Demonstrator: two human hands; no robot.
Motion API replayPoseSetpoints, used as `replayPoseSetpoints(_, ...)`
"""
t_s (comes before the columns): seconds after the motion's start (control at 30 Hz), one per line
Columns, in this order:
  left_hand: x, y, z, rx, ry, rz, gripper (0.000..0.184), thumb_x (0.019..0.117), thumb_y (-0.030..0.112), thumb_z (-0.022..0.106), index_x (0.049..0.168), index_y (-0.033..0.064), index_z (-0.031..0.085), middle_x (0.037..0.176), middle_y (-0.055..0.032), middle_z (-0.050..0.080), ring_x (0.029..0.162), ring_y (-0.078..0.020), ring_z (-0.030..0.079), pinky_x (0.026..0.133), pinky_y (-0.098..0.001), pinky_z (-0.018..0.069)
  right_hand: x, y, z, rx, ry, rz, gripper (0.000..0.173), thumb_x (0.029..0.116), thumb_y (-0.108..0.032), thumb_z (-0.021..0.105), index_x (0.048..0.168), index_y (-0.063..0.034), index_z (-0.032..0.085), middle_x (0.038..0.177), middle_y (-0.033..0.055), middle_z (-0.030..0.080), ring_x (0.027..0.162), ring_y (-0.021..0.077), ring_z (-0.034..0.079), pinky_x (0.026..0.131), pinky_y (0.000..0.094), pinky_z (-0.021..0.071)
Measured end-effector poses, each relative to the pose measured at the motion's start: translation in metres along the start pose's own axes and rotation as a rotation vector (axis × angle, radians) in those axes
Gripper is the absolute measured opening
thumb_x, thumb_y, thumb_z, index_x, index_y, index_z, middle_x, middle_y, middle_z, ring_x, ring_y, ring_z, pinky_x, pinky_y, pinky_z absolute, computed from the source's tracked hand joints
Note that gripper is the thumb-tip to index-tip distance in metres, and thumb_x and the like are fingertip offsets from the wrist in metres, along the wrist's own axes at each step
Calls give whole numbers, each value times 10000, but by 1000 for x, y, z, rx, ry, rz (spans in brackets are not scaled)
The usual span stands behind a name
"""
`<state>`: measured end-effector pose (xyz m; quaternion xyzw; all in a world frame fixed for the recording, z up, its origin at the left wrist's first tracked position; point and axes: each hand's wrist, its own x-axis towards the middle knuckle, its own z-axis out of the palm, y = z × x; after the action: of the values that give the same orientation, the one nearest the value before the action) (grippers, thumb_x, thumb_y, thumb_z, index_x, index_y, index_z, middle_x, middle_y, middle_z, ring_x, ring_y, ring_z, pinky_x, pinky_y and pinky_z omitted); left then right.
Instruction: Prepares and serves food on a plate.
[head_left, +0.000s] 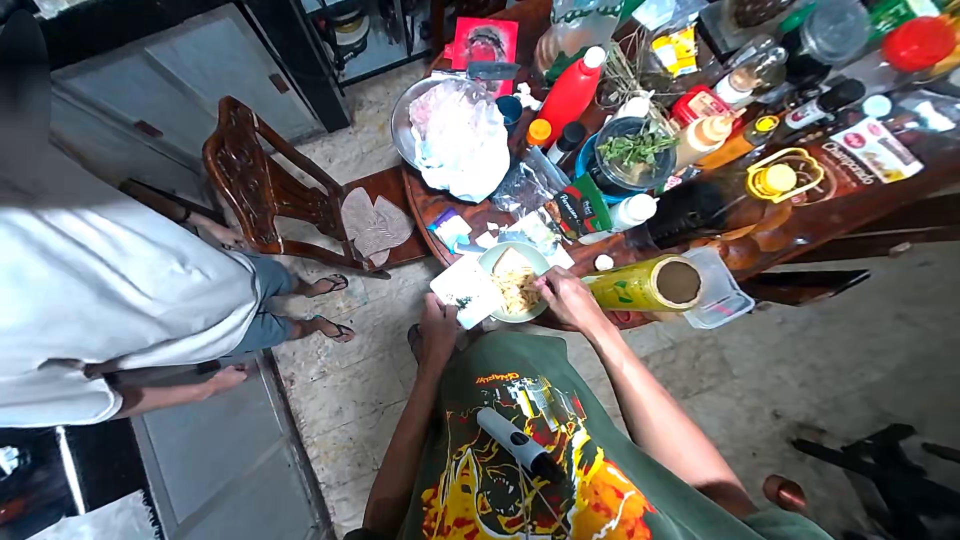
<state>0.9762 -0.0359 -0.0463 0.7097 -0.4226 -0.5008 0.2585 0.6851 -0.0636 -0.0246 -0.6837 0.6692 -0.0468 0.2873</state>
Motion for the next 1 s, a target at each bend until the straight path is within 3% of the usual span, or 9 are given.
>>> replayPoseSetpoints(0.2, 1, 1, 0, 1, -8, -16, 227, 1022, 156, 560, 1167, -11, 508, 810, -115, 681, 653, -199, 703, 649, -385, 622, -5, -8, -11, -8, 59, -16, 323, 1084, -331, 500, 1047, -80, 701, 1056, 121, 669, 947, 302, 687, 834, 544, 572)
replayPoseSetpoints(0.3, 1, -1, 0, -10, -4, -7, 228, 1019, 146, 558, 1171, -15, 504, 827, -121, 678, 655, -202, 701, 646, -384, 623, -6, -10, -12, -30, 60, -4, 275, 1062, -303, 555, 1035, -74, 705, 1046, 123, 673, 933, 305, 687, 827, 544, 570)
replayPoseSetpoints(0.37, 0, 0, 0, -10, -12, -12, 246, 1022, 146, 554, 1197, -17, 499, 842, -127, 679, 660, -204, 703, 650, -388, 624, -6, -13, -10, -27, 39, 4, 189, 1011, -239, 642, 1081, -74, 701, 1097, 135, 675, 964, 326, 687, 847, 555, 570)
replayPoseSetpoints(0.43, -2, 1, 1, -4, -30, -19, 280, 1022, 154, 554, 1230, -23, 492, 858, -133, 678, 672, -211, 702, 660, -397, 624, -8, -25, -10, -18, 42, -10, 225, 967, -205, 705, 1161, -93, 678, 1178, 145, 653, 1047, 344, 672, 893, 564, 569)
replayPoseSetpoints(0.53, -4, 2, 3, 24, -38, -10, 268, 1020, 163, 553, 1208, -22, 506, 833, -119, 683, 662, -199, 703, 652, -383, 624, -11, -56, -6, 31, 78, -164, 207, 1008, -280, 653, 1120, -132, 744, 1108, 83, 691, 980, 240, 694, 868, 466, 595)
replayPoseSetpoints(0.6, -7, 5, 5, 21, -54, -7, 261, 1027, 156, 549, 1206, -28, 499, 815, -114, 679, 654, -188, 701, 649, -370, 622, -10, -80, 3, 19, -2, -275, 238, 1037, -276, 591, 1117, -134, 764, 1077, 70, 708, 965, 223, 703, 869, 443, 597)
replayPoseSetpoints(0.77, -17, 15, 10, 18, -73, 12, 282, 1020, 127, 555, 1225, -54, 491, 857, -135, 672, 685, -200, 700, 671, -376, 621, 7, -110, 41, -117, -186, -360, 211, 1024, -145, 557, 1052, -67, 750, 1067, 146, 704, 984, 339, 698, 835, 531, 577)
replayPoseSetpoints(1.0, -23, 13, 10, 22, -49, 26, 281, 1018, 132, 565, 1224, -47, 501, 885, -137, 666, 690, -195, 695, 667, -371, 621, 16, -107, 72, -139, -235, -409, 203, 987, -66, 546, 974, -40, 746, 1094, 138, 711, 1052, 335, 683, 878, 528, 565)
